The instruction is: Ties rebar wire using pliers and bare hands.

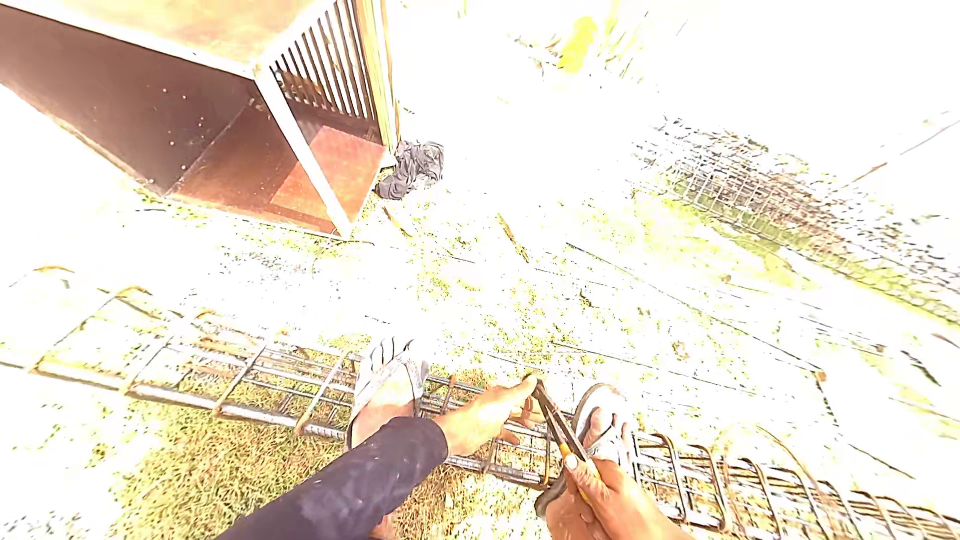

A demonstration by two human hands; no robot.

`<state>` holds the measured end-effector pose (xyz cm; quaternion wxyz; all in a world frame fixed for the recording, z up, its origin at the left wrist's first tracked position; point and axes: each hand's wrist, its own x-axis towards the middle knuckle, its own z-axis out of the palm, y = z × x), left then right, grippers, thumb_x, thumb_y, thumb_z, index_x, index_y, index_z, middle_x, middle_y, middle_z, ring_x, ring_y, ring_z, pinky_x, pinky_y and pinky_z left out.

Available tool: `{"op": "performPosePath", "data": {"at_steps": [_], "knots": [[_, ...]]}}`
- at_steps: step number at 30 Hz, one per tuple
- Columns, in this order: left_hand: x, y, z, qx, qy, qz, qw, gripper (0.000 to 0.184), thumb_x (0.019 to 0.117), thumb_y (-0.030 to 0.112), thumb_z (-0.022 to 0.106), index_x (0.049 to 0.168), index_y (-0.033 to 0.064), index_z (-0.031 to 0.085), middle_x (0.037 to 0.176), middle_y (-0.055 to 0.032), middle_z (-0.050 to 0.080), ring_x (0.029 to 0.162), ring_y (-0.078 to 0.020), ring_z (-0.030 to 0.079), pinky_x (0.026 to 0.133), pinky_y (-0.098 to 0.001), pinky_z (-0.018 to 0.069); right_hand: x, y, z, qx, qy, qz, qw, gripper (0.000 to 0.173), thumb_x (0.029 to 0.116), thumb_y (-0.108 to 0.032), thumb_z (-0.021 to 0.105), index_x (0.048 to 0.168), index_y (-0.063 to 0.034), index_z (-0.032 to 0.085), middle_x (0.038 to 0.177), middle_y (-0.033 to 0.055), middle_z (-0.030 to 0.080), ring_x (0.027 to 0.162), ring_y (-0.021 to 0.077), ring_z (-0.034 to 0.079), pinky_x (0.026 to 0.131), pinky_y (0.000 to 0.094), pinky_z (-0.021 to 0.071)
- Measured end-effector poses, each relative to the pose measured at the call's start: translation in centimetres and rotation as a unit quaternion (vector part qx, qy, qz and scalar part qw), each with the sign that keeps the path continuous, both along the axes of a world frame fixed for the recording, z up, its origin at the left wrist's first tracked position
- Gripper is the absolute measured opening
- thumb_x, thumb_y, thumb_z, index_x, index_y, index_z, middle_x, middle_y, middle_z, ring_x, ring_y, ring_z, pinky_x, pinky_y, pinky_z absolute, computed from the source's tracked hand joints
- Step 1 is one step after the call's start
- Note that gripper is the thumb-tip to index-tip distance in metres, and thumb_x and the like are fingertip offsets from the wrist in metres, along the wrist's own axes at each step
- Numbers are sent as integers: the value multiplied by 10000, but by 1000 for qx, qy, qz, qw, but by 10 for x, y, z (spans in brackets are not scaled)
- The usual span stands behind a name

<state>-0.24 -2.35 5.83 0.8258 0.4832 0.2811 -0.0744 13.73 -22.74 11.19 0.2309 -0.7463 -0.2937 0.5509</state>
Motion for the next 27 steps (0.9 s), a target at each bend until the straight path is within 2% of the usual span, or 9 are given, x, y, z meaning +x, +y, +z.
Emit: {"op": "performPosePath", "data": {"at_steps": [3, 10, 13, 16, 18, 21, 23, 25, 27], "knots": [[-1, -7, 10, 34, -76, 15, 996, 548, 1097, 491, 368, 1243, 42, 645, 1158, -71, 702, 1098, -172, 681, 950, -419, 569, -1, 11, 3, 20, -64, 24, 997, 568, 1036, -606, 389, 905, -103, 618, 615, 1, 557, 495, 152, 545, 511, 373, 508], [4, -10, 7, 173, -173, 47, 968, 441, 1120, 313, 339, 930, 70, 654, 857, -2, 685, 808, -112, 657, 821, -323, 551, 8, 27, 16, -33, -306, 97, 946, 687, 1005, -689, 412, 1120, -50, 637, 834, 138, 663, 840, 333, 684, 796, 565, 540], [3, -11, 22, 175, -153, 51, 971, 318, 1112, 258, 359, 1044, 60, 599, 757, -5, 605, 635, -130, 624, 668, -322, 582, 13, 31, 20, -100, -381, 100, 914, 719, 995, -707, 421, 1243, -52, 582, 982, 181, 690, 1005, 382, 686, 950, 574, 514], [0, -8, 36, 307, -59, 47, 949, 326, 1089, 260, 415, 1205, 70, 653, 837, -31, 594, 673, -137, 562, 654, -334, 502, 25, 33, 24, -178, -441, 117, 872, 667, 1020, -646, 442, 1364, -78, 514, 1150, 205, 687, 1040, 401, 705, 862, 566, 567], [-3, -2, 38, 400, -24, 30, 916, 324, 1080, 281, 438, 1140, 98, 698, 927, -48, 673, 823, -157, 647, 786, -384, 543, 31, 29, 19, -194, -471, 149, 848, 635, 1032, -592, 469, 1395, -72, 498, 1213, 228, 661, 1072, 422, 691, 871, 572, 564], [-11, 11, 33, 509, 17, 25, 860, 349, 1053, 369, 482, 1008, 121, 723, 845, -42, 676, 793, -199, 664, 758, -453, 549, 28, 17, 11, -180, -482, 218, 829, 629, 1044, -509, 509, 1467, -47, 454, 1299, 265, 619, 1141, 452, 655, 907, 575, 546], [-19, 20, 27, 561, 46, 24, 826, 357, 1036, 365, 491, 924, 98, 701, 797, -64, 655, 774, -237, 657, 735, -484, 534, 24, -9, -7, -66, -540, 250, 801, 548, 976, -402, 618, 1376, -33, 553, 1160, 232, 684, 993, 415, 713, 771, 530, 589], [-25, 29, 25, 585, 81, 11, 807, 371, 1052, 370, 480, 926, 98, 700, 809, -79, 666, 805, -261, 669, 762, -505, 531, 26, -33, -22, 114, -591, 244, 760, 437, 822, -377, 748, 1094, -42, 683, 860, 159, 707, 700, 346, 724, 550, 477, 584], [-30, 38, 22, 595, 110, 10, 796, 366, 1063, 338, 471, 959, 87, 716, 844, -111, 692, 856, -301, 689, 795, -537, 536, 23, -45, -15, 166, -562, 231, 777, 467, 835, -459, 772, 1030, -43, 689, 823, 149, 708, 682, 340, 721, 554, 493, 585]]}}
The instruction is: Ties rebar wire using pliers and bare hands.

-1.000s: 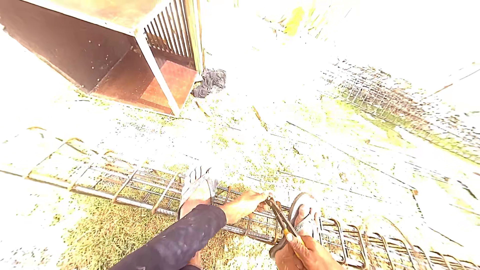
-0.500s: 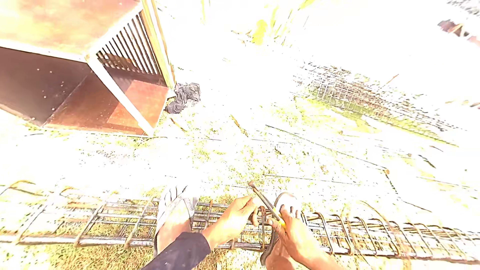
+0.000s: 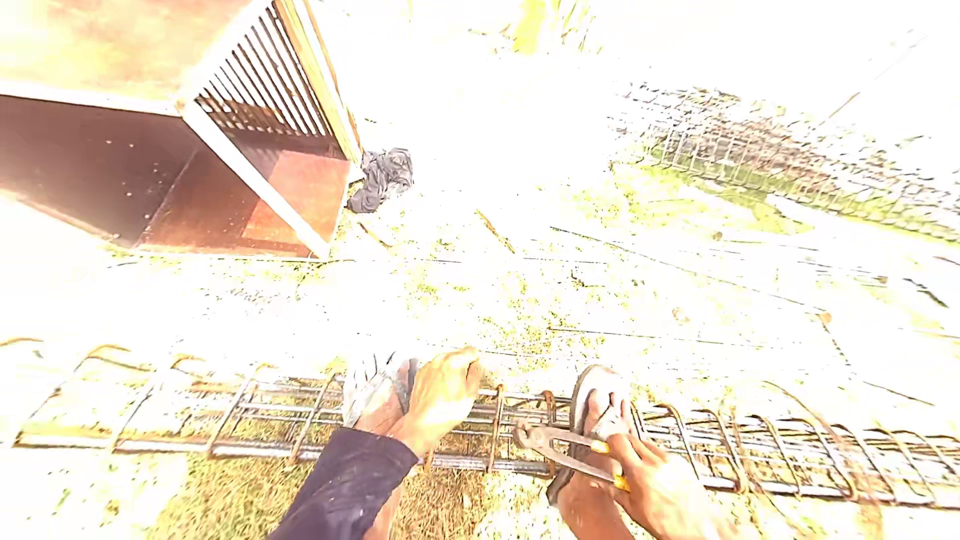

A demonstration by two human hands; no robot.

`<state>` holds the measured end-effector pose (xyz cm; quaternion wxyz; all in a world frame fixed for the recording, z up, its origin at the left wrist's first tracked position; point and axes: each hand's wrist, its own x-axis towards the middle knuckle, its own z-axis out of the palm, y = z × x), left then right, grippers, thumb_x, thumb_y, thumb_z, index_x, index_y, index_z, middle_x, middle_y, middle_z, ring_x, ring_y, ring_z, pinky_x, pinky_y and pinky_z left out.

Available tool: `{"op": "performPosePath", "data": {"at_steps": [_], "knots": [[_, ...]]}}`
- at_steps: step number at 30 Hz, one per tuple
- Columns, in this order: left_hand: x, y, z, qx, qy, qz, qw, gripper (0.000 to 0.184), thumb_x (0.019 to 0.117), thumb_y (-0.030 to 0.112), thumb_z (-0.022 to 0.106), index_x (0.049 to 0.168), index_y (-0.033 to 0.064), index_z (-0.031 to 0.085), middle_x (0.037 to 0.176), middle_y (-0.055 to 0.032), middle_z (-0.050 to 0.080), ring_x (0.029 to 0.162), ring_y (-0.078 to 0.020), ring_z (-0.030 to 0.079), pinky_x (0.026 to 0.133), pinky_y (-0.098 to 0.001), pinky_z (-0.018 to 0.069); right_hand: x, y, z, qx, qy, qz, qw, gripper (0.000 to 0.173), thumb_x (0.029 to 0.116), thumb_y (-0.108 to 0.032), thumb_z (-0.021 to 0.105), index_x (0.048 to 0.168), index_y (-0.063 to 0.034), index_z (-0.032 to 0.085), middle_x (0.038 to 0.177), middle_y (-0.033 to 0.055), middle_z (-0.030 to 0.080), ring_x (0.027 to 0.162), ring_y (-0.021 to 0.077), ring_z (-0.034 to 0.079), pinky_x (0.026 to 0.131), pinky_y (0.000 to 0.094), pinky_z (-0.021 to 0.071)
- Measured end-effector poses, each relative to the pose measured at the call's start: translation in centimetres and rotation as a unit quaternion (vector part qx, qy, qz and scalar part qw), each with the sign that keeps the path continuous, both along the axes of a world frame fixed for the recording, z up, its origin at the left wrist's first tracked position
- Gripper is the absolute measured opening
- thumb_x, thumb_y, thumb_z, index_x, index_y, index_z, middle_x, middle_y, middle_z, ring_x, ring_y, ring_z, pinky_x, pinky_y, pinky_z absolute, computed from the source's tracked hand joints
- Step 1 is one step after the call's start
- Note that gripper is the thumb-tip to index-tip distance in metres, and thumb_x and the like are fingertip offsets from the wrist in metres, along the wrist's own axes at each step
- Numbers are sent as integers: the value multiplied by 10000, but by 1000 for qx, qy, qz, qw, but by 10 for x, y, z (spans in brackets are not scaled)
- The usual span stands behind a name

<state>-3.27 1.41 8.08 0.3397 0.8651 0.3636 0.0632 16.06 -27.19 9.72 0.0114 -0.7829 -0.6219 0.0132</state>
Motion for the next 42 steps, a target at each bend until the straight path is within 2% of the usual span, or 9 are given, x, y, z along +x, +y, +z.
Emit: {"op": "performPosePath", "data": {"at_steps": [3, 6, 12, 16, 18, 25, 30, 37, 42], "knots": [[-6, 9, 0, -50, 77, -21, 996, 395, 1082, 357, 414, 1034, 85, 696, 933, -139, 691, 944, -330, 679, 852, -565, 520, -8, -3, 30, -42, 131, -94, 986, 555, 953, -505, 660, 1129, 22, 655, 809, 197, 707, 697, 392, 718, 621, 569, 578], [-2, 2, -3, -91, 87, -53, 991, 416, 1091, 375, 392, 1048, 75, 676, 924, -142, 677, 925, -321, 670, 849, -555, 511, -1, 0, 40, -67, 247, -218, 942, 657, 999, -633, 504, 1171, -7, 601, 729, 140, 633, 657, 333, 657, 621, 542, 540], [7, -4, -12, -199, -107, -27, 974, 355, 1068, 330, 462, 881, 101, 659, 773, -14, 562, 725, -146, 552, 714, -381, 470, 18, -12, 20, -102, 341, -272, 894, 572, 1030, -552, 507, 1136, -6, 640, 765, 134, 626, 700, 300, 634, 686, 538, 522], [5, -12, -4, -357, -172, 66, 916, 253, 1084, 240, 482, 1024, 87, 674, 687, 36, 486, 515, -65, 400, 478, -243, 359, 17, -26, -8, -71, 377, -298, 874, 562, 1028, -554, 489, 1157, -31, 648, 761, 109, 645, 667, 274, 646, 669, 524, 546], [3, -16, 8, -425, -189, 122, 877, 193, 1090, 210, 489, 1061, 93, 640, 672, 43, 499, 499, -53, 412, 450, -215, 368, 21, -31, -11, -67, 389, -329, 858, 539, 1041, -540, 475, 1191, -47, 630, 763, 101, 634, 654, 257, 639, 670, 503, 548], [-1, -6, -8, -529, -257, 149, 795, 404, 1133, 300, 293, 839, 148, 525, 534, 72, 349, 393, -34, 277, 367, -184, 252, 57, -73, -50, -43, 301, -478, 824, 509, 1052, -507, 498, 1203, -43, 642, 879, 153, 671, 813, 319, 677, 768, 539, 548], [3, -8, 6, -522, -279, 217, 776, 431, 1130, 285, 321, 798, 135, 551, 578, 44, 456, 419, -45, 356, 375, -183, 308, 103, -107, -76, -38, 222, -560, 797, 552, 1015, -486, 571, 1301, -17, 621, 1107, 255, 702, 1045, 438, 688, 903, 655, 529], [36, -5, 50, -489, -270, 206, 804, 441, 1141, 273, 263, 776, 131, 466, 521, 54, 344, 394, -49, 298, 375, -179, 275, 146, -128, -116, -56, 163, -578, 798, 694, 1022, -488, 562, 1458, 47, 482, 1408, 353, 531, 1280, 510, 561, 1048, 661, 455], [52, -24, 78, -504, -228, 176, 814, 404, 1121, 235, 309, 768, 137, 479, 527, 53, 371, 391, -46, 317, 371, -180, 292, 139, -118, -115, -62, 149, -582, 797, 639, 1016, -421, 561, 1538, -68, 456, 1538, 342, 400, 1398, 534, 423, 1085, 677, 405]]}}
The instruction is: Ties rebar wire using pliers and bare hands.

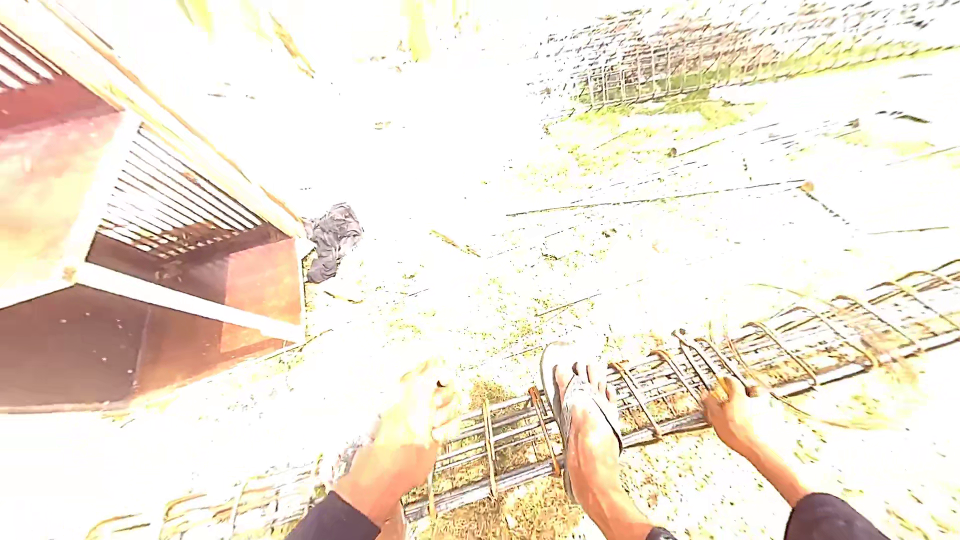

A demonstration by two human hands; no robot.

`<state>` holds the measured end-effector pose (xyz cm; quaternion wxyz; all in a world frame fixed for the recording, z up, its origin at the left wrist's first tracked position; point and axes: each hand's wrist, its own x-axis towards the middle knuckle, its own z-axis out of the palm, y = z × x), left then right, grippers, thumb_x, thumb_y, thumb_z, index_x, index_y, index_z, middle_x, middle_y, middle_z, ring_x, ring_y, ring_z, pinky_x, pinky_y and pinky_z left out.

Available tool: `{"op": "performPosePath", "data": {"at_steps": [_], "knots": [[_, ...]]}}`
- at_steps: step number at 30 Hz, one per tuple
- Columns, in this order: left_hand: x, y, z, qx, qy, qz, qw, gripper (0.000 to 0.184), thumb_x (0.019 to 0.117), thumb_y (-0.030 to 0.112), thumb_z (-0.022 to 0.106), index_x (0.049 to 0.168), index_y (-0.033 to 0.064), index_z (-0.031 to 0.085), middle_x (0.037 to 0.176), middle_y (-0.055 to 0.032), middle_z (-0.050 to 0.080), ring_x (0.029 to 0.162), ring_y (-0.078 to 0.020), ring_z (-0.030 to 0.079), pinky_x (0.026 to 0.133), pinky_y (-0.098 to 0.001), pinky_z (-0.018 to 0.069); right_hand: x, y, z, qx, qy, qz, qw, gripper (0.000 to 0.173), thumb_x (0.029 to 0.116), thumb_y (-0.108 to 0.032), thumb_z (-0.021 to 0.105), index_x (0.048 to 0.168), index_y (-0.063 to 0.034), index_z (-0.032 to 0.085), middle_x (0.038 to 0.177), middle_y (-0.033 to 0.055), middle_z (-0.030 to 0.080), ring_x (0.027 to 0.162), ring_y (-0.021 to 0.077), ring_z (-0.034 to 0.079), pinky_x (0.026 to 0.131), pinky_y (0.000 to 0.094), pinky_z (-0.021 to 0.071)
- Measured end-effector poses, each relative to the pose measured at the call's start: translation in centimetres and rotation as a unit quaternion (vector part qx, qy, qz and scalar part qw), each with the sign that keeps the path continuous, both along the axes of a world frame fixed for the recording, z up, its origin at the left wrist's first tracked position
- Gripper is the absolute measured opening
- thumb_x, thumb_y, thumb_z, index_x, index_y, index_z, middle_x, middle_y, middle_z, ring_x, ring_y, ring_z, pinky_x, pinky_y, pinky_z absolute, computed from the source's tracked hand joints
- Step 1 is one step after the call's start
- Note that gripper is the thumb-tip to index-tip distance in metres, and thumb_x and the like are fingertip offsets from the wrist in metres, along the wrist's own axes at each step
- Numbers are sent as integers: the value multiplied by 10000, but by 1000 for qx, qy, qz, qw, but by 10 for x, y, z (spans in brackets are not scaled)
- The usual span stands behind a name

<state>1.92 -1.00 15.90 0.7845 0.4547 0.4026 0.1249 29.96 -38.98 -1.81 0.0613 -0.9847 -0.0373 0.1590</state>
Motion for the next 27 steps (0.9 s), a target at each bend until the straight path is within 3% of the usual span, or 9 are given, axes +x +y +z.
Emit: {"op": "performPosePath", "data": {"at_steps": [2, 4, 8, 12, 15, 18, 22, 27], "knots": [[-2, -17, 1, -11, 15, -19, 1000, 403, 1129, 241, 316, 796, 122, 510, 537, 52, 402, 389, -40, 342, 362, -177, 313, -9, 13, 11, 44, -9, 24, 999, 602, 1007, -378, 604, 1511, -67, 496, 1509, 352, 424, 1371, 551, 441, 1055, 701, 413], [-8, -37, -4, -32, 34, -43, 998, 386, 1134, 266, 299, 831, 135, 499, 547, 59, 378, 413, -52, 339, 395, -197, 318, -23, 37, 27, 126, 7, 80, 989, 522, 1016, -349, 605, 1430, -34, 579, 1412, 319, 540, 1299, 507, 533, 1053, 672, 441], [-12, -55, -26, -77, 38, -68, 994, 411, 1140, 282, 280, 806, 138, 473, 532, 61, 350, 403, -43, 302, 385, -181, 272, -66, 97, 73, 332, 87, 172, 923, 393, 1057, -309, 518, 1318, -52, 661, 1246, 156, 702, 1100, 282, 703, 993, 496, 554], [-13, -57, -30, -89, 30, -85, 992, 436, 1142, 325, 268, 805, 144, 477, 528, 68, 342, 399, -38, 299, 381, -181, 275, -105, 140, 93, 454, 38, 223, 862, 352, 1036, -315, 517, 1209, -87, 723, 1116, 50, 749, 938, 135, 733, 862, 351, 617], [-14, -58, -33, -93, 24, -103, 990, 443, 1141, 330, 273, 803, 139, 486, 535, 65, 351, 406, -41, 309, 383, -182, 285, -118, 154, 103, 516, 36, 250, 819, 285, 1031, -272, 539, 1137, -109, 749, 989, -3, 751, 796, 73, 704, 746, 279, 611], [-16, -59, -38, -88, 3, -117, 989, 441, 1140, 315, 271, 800, 138, 488, 544, 67, 358, 417, -39, 310, 392, -184, 272, -129, 162, 107, 563, 15, 273, 780, 241, 1025, -235, 575, 1122, -118, 762, 1003, -7, 750, 769, 59, 686, 701, 252, 600], [-19, -59, -39, -57, 16, -105, 993, 417, 1138, 302, 275, 811, 140, 478, 533, 72, 334, 405, -36, 297, 382, -184, 275, -143, 164, 120, 570, -136, 286, 758, 260, 1008, -194, 552, 1123, -73, 752, 1045, 34, 732, 888, 63, 691, 785, 238, 605], [-17, -59, -32, -4, 77, -51, 996, 422, 1142, 297, 303, 795, 121, 466, 514, 51, 341, 385, -53, 307, 373, -193, 293, -154, 164, 136, 486, -256, 360, 754, 254, 1013, -350, 619, 1083, -151, 761, 1009, 48, 727, 942, 150, 682, 812, 336, 576]]}}
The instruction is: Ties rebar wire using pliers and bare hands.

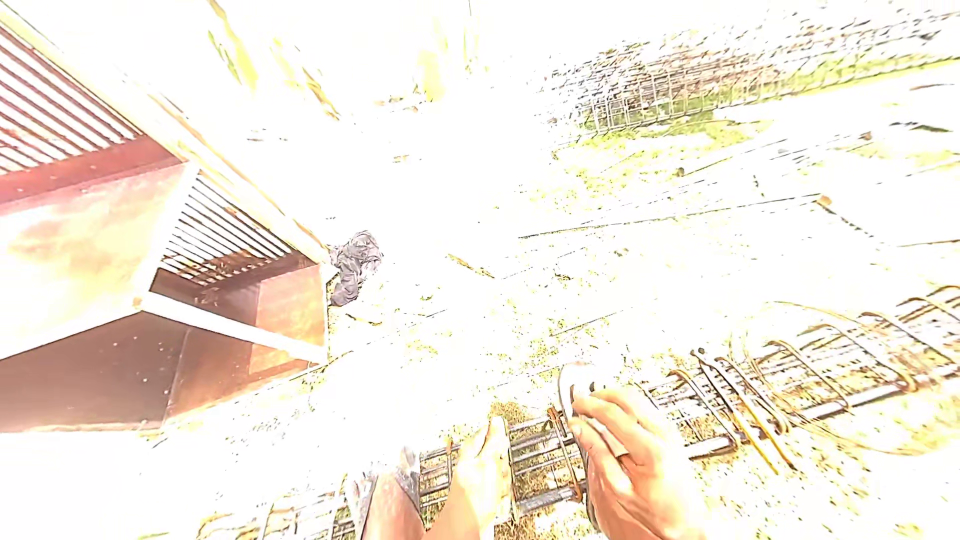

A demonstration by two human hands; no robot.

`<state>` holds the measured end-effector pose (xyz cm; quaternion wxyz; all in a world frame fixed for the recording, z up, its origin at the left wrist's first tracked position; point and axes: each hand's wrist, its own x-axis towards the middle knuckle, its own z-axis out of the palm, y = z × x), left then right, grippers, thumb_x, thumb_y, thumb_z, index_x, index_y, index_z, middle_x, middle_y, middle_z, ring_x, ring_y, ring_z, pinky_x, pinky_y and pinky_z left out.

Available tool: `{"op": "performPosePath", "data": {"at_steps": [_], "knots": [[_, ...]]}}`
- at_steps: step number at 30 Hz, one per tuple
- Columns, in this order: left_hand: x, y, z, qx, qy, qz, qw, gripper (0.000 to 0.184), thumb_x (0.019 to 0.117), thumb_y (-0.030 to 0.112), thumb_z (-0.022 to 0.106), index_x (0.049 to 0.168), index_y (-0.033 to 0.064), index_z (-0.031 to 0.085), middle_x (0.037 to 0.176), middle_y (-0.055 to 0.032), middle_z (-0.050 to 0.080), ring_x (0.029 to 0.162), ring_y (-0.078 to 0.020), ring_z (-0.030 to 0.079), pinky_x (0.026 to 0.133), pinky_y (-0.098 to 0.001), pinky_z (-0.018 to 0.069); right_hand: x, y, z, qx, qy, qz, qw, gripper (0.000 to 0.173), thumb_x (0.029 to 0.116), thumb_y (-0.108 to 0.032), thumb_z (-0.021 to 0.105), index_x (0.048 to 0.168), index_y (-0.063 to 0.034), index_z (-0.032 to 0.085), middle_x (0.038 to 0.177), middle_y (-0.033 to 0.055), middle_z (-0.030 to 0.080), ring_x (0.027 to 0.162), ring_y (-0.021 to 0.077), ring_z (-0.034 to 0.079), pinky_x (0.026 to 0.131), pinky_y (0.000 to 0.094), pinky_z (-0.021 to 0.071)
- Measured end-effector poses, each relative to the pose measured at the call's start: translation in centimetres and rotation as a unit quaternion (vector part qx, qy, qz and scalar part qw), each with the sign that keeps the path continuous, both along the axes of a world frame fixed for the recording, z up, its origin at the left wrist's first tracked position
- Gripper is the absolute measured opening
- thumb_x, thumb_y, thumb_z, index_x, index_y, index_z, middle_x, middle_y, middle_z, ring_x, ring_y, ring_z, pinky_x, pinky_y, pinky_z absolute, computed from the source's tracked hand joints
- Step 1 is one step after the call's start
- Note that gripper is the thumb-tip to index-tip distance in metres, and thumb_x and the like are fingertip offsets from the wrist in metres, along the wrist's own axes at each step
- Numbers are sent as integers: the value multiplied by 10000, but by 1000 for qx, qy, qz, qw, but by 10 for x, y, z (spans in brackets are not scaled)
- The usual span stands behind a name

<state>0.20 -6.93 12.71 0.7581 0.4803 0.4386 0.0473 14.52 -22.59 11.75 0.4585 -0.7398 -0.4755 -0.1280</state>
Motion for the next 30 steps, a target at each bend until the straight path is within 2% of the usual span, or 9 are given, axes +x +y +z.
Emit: {"op": "performPosePath", "data": {"at_steps": [3, 7, 10, 15, 21, 24, 27, 30], "knots": [[2, -2, 2, 27, 12, -7, 1000, 411, 1141, 282, 305, 799, 119, 463, 509, 51, 343, 382, -55, 309, 372, -199, 304, -3, 7, -5, -51, -79, -35, 995, 326, 996, -487, 617, 1075, -195, 741, 992, 9, 727, 911, 167, 675, 785, 359, 561], [3, -7, 6, 0, -1, 5, 1000, 412, 1144, 286, 293, 810, 111, 460, 508, 51, 334, 384, -49, 301, 374, -191, 285, -3, 11, -12, -70, -118, -66, 988, 358, 969, -526, 625, 1010, -194, 754, 946, -3, 743, 871, 169, 686, 776, 361, 561], [6, -11, 11, -27, 1, 21, 999, 416, 1146, 299, 288, 810, 116, 452, 505, 55, 329, 380, -46, 296, 372, -186, 280, -1, 10, -17, -72, -143, -75, 984, 407, 964, -556, 616, 993, -174, 754, 925, 12, 745, 830, 181, 672, 770, 387, 525], [6, -15, 11, -42, -10, 11, 999, 426, 1147, 312, 261, 811, 127, 446, 510, 68, 311, 392, -45, 282, 381, -187, 259, -4, 8, -18, -92, -132, -91, 983, 320, 1005, -434, 587, 1014, -167, 763, 941, 16, 746, 860, 192, 675, 824, 413, 513], [6, -9, 8, -30, -19, 23, 999, 405, 1141, 285, 329, 797, 115, 460, 511, 51, 336, 385, -51, 313, 374, -189, 299, -6, 7, -23, -105, -102, -91, 985, 329, 1052, -332, 501, 1001, -130, 755, 889, 29, 730, 851, 202, 693, 800, 401, 544], [4, -1, 6, 47, -5, 1, 999, 394, 1127, 261, 388, 788, 97, 505, 497, 38, 352, 370, -65, 329, 360, -210, 323, -6, 4, -26, -116, -83, -66, 988, 344, 1056, -314, 476, 986, -114, 746, 848, 36, 717, 818, 207, 695, 749, 392, 560], [-1, 16, 5, 171, 14, -28, 985, 417, 1088, 291, 481, 722, 111, 566, 510, 42, 382, 409, -77, 347, 414, -240, 331, -9, -3, -26, -148, -50, -7, 988, 352, 1071, -300, 444, 974, -108, 723, 805, 41, 688, 771, 205, 686, 710, 389, 563], [-8, 31, 3, 298, 18, -59, 952, 432, 972, 350, 650, 597, 168, 537, 506, 75, 388, 442, -60, 352, 457, -251, 303, -15, -9, -24, -196, -42, 54, 978, 295, 1052, -253, 465, 951, -111, 703, 781, 39, 669, 761, 209, 685, 718, 390, 565]]}}
